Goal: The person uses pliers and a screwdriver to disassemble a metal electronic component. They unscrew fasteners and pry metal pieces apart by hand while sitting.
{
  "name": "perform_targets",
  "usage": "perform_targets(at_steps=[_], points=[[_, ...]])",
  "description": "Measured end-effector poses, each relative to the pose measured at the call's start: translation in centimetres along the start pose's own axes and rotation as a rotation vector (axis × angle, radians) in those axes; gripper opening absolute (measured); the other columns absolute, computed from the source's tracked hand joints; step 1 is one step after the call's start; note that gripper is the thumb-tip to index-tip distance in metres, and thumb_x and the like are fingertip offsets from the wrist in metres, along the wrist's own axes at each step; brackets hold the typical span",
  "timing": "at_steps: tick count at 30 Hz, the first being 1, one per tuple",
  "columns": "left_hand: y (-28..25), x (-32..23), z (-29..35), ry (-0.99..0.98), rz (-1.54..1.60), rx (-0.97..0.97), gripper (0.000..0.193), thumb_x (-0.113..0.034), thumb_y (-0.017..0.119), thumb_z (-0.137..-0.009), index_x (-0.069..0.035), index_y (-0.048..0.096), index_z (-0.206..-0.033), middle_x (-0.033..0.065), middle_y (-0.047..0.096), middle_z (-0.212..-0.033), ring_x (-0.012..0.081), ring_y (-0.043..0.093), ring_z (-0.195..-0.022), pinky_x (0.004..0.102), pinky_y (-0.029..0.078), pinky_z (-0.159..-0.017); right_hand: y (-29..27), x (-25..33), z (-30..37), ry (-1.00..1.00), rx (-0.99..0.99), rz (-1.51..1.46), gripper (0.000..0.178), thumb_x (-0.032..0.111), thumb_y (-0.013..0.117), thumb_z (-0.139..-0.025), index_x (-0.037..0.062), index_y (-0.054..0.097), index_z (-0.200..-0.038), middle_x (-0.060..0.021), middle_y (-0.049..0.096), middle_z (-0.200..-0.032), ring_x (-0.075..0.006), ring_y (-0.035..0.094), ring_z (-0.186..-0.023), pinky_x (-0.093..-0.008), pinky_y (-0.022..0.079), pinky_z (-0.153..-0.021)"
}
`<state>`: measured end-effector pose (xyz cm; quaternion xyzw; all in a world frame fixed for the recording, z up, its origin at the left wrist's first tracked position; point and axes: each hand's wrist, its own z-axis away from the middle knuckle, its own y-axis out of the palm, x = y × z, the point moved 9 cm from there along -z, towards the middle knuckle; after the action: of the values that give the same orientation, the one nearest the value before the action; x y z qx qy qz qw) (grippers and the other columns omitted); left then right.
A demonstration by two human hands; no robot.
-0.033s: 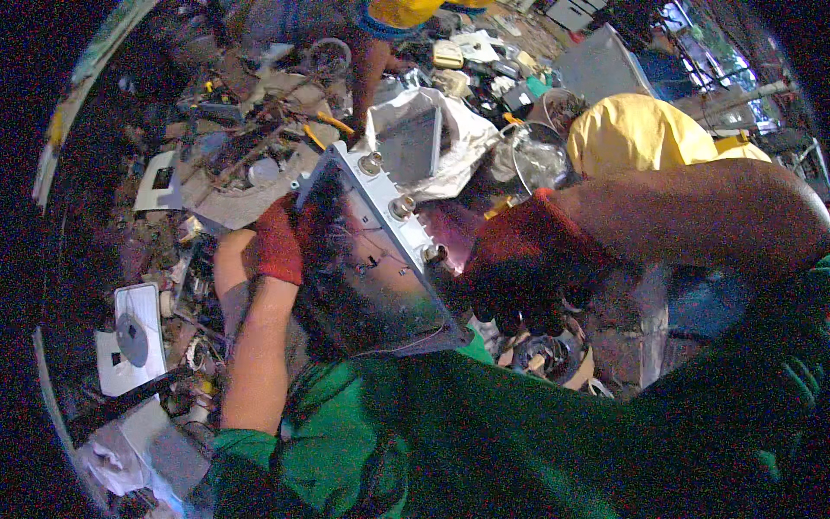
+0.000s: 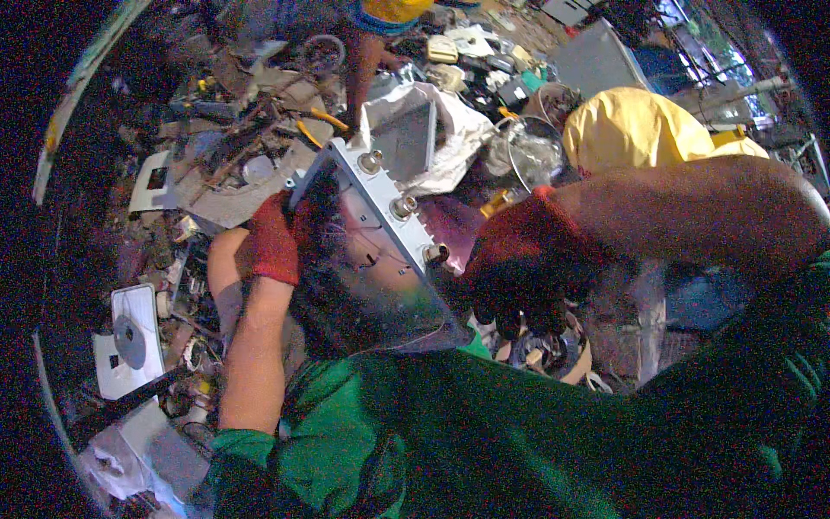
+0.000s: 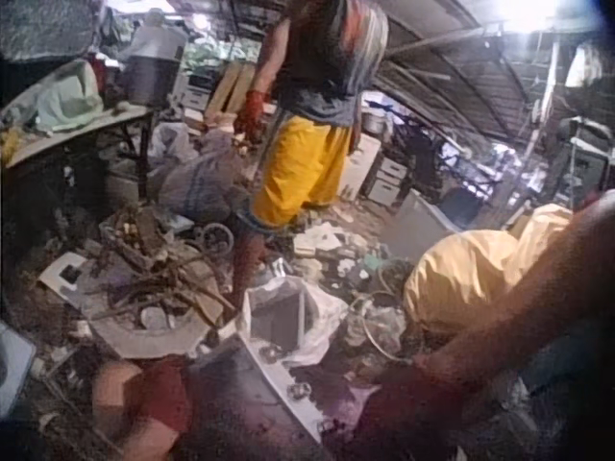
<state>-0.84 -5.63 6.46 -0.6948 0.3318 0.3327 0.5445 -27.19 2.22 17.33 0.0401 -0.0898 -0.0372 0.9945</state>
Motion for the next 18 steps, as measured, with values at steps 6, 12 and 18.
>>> perform_targets(at_steps=[6,12,18], points=[[-1.3,-1.7,0.8,0.073,0.078,-0.037,0.035,-0.028,0.068,-0.089,0.000,0.067,-0.108,0.0192,0.065,-0.091,0.0383,0.063,-0.087,0.0445,0.050,-0.078,0.8,-0.8,0.3,0.027,-0.119,0.049,0.042,0.039,0.054,-0.097,-0.0002,0.066,-0.108,-0.0127,0.072,-0.093,-0.0205,0.069,-0.087,-0.0426,0.054,-0.079],[-0.7,-2.7,0.2,0.089,-0.170,0.025,0.038,-0.032,0.069,-0.089,-0.001,0.067,-0.109,0.0203,0.065,-0.093,0.0390,0.064,-0.088,0.0450,0.050,-0.079,1.3,2.5,2.6,0.114,-0.235,0.226,0.039,0.035,0.053,-0.096,-0.0005,0.065,-0.104,-0.0143,0.071,-0.090,-0.0265,0.070,-0.083,-0.0428,0.055,-0.075],[0.0,-1.5,-0.2,0.042,-0.183,0.041,0.043,-0.035,0.066,-0.091,0.001,0.066,-0.113,0.0226,0.066,-0.097,0.0405,0.064,-0.093,0.0460,0.050,-0.081,0.7,5.9,4.6,-0.241,-0.622,0.731,0.025,0.028,0.061,-0.086,0.0055,0.065,-0.096,-0.0179,0.066,-0.085,-0.0404,0.064,-0.083,-0.0474,0.053,-0.073]])
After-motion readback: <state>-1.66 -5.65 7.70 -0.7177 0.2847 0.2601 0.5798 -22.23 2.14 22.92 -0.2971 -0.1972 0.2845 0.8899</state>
